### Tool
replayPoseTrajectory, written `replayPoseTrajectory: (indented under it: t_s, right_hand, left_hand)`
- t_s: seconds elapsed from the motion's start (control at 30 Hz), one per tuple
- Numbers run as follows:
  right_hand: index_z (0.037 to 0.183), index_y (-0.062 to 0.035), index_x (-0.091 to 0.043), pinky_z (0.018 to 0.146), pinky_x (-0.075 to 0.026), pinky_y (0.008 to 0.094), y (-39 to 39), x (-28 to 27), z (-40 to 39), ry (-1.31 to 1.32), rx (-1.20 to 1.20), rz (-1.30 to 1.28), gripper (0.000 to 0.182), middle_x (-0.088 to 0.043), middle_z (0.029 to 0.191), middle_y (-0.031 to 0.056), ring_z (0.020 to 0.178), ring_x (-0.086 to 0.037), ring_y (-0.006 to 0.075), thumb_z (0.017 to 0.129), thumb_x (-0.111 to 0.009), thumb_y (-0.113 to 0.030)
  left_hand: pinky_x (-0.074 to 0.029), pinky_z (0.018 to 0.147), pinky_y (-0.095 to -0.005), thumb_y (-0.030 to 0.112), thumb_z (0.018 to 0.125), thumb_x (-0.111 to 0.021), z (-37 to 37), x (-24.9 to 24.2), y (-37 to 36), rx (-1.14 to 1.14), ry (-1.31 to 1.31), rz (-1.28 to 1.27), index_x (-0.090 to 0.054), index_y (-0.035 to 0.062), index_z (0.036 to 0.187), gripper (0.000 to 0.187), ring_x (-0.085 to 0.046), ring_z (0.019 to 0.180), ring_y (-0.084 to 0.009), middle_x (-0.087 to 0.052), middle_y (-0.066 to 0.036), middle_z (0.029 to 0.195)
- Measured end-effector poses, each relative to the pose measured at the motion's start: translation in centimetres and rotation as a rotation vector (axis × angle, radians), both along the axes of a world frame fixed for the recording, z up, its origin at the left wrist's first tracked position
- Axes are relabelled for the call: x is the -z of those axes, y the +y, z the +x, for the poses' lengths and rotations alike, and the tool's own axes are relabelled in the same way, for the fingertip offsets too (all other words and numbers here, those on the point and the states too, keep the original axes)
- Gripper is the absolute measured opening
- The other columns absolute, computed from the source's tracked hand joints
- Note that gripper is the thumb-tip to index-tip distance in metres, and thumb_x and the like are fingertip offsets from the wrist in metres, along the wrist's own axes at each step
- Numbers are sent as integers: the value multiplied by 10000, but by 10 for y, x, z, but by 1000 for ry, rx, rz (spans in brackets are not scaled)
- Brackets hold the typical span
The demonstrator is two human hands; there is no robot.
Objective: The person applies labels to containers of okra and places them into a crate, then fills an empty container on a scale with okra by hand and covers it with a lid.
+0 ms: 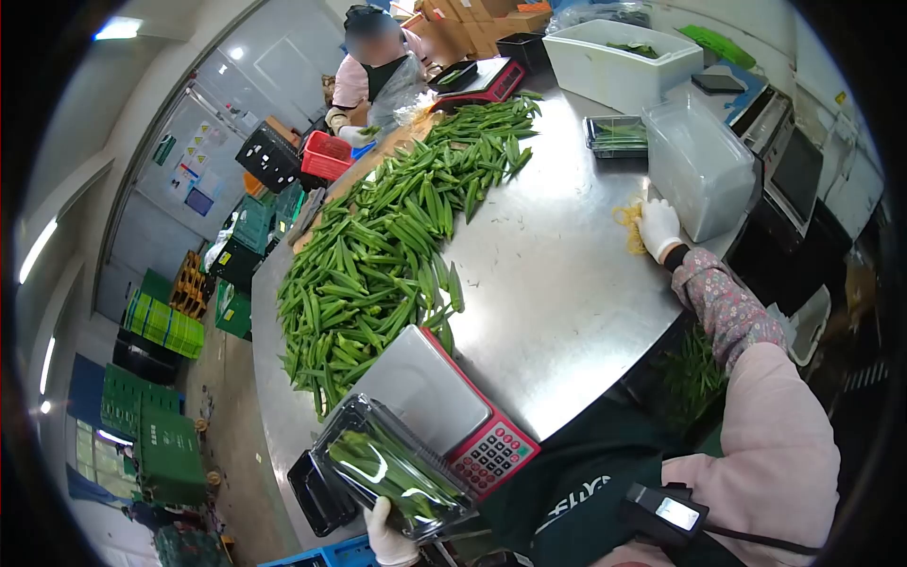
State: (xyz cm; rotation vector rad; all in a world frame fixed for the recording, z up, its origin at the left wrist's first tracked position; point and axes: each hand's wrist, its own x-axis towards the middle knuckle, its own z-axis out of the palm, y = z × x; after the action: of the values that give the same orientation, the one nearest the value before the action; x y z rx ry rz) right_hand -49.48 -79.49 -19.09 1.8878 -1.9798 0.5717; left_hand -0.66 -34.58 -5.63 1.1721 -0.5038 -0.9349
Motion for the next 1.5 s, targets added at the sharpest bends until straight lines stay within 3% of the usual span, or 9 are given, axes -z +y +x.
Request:
replayPoseTrajectory:
  t_s: [0.43, 0.53, 0.7, 0.77, 0.97, 1.07, 1.23, 1.3, 1.5]
  right_hand:
    - [878, -100, -746, 749, -526, 421, 21, -49, -7, -241, -176, -224, 181, -703, 888, 97, 856, -666, 272, 888, -643, -249]
    - [923, -61, -771, 685, -537, 389, 40, -83, 19, -1093, -306, 183, 250, -723, 796, 144, 719, -698, 295, 868, -709, -296]
    - [909, -55, -768, 654, -545, 412, 27, -46, 29, -573, -367, -75, 231, -724, 815, 155, 722, -705, 314, 866, -679, -264]
    - [925, -77, -770, 664, -549, 419, 17, -40, 18, -31, -42, 195, 236, -721, 807, 152, 729, -699, 349, 873, -659, -279]
    - [751, -27, -705, 594, -551, 413, 37, -78, 22, -254, -227, -139, 222, -685, 688, 151, 651, -702, 290, 868, -649, -207]
    - [891, -41, -735, 477, -462, 241, 67, -110, 62, -1253, -628, 423, 217, -646, 670, 0, 548, -575, 67, 950, -643, -228]
    - [964, -55, -742, 488, -404, 197, 170, -132, 163, -1278, -880, 889, 203, -682, 788, -29, 536, -498, 35, 960, -649, -236]
    - [973, -9, -751, 537, -460, 217, 203, -126, 193, -1248, -943, 1081, 245, -669, 739, -15, 574, -543, 59, 974, -628, -221]
    - [1374, -44, -512, 898, -559, 355, 231, -40, 218, -1995, -1011, 1753, 428, -626, 1266, 93, 1080, -638, 209, 1047, -488, -320]
  left_hand:
    - [-489, 996, -434, 235, 927, -628, -55, 20, -21, 69, 224, -55, -520, 4, 1365, 507, -635, 1114, -285, -641, -134, 1269]
    - [-521, 956, -417, 216, 918, -635, -67, 25, -25, 81, 205, -71, -533, 7, 1353, 493, -652, 1090, -272, -656, -123, 1245]
    - [-516, 976, -385, 144, 880, -662, -90, 15, -37, 133, 227, -67, -574, 13, 1310, 458, -659, 1100, -245, -677, -101, 1218]
    - [-504, 965, -384, 157, 873, -679, -92, 16, -34, 156, 280, -33, -485, -7, 1385, 572, -638, 1095, -266, -636, -129, 1253]
    - [-515, 977, -406, 144, 882, -652, -92, 24, -32, 137, 309, -24, -559, 7, 1323, 471, -659, 1098, -264, -672, -111, 1227]
    - [-497, 998, -405, 150, 893, -630, -92, 29, -34, 245, 336, -7, -521, 6, 1357, 499, -641, 1120, -266, -657, -104, 1230]
    - [-466, 973, -336, 93, 887, -623, -107, 30, -48, 255, 368, -64, -500, 1, 1368, 505, -613, 1111, -209, -630, -80, 1244]
    - [-466, 966, -330, 113, 899, -624, -117, 12, -52, 324, 352, -46, -506, -2, 1357, 486, -608, 1106, -190, -629, -69, 1230]
    - [-484, 914, -284, 162, 910, -641, -117, 14, -47, 393, 401, -102, -511, 2, 1359, 494, -614, 1087, -145, -630, -57, 1222]
